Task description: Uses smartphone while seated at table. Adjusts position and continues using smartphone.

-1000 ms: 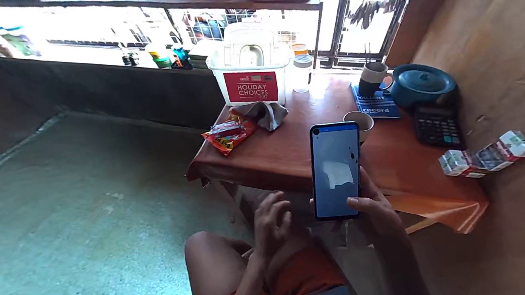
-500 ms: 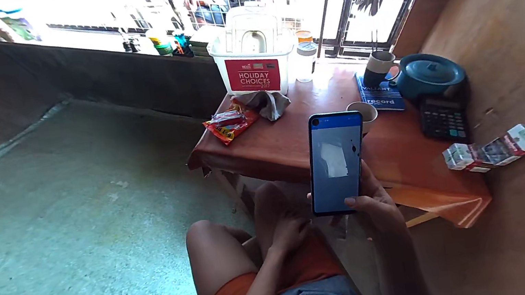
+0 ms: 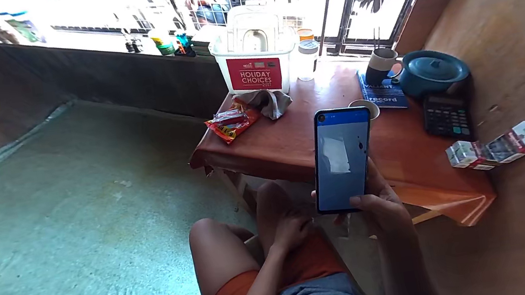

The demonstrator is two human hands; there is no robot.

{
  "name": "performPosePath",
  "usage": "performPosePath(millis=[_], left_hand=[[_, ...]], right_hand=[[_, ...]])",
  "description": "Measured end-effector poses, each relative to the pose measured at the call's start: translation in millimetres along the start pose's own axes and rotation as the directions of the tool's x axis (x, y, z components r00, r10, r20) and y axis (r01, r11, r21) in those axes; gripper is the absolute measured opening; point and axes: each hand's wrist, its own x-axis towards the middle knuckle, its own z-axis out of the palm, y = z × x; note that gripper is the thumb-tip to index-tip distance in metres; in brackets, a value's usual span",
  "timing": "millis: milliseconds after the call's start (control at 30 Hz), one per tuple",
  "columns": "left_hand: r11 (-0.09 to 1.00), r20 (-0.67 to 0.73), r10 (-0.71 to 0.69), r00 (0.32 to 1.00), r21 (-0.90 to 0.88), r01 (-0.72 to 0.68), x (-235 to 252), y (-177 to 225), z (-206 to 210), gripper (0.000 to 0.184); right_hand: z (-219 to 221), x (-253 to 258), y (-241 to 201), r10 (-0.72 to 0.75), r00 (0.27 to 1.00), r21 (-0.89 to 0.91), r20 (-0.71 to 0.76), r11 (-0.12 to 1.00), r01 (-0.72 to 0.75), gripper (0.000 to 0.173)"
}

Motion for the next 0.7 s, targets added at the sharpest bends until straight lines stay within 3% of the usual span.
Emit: performPosePath(millis=[700], left_hand=[[1.0, 0.013, -0.014, 1.0, -0.005, 0.014, 0.2, 2.1, -2.7, 0.037]], right_hand=[[-0.5, 0.1, -1.2, -0.001, 1.0, -0.005, 0.007, 1.0, 0.001, 0.06]])
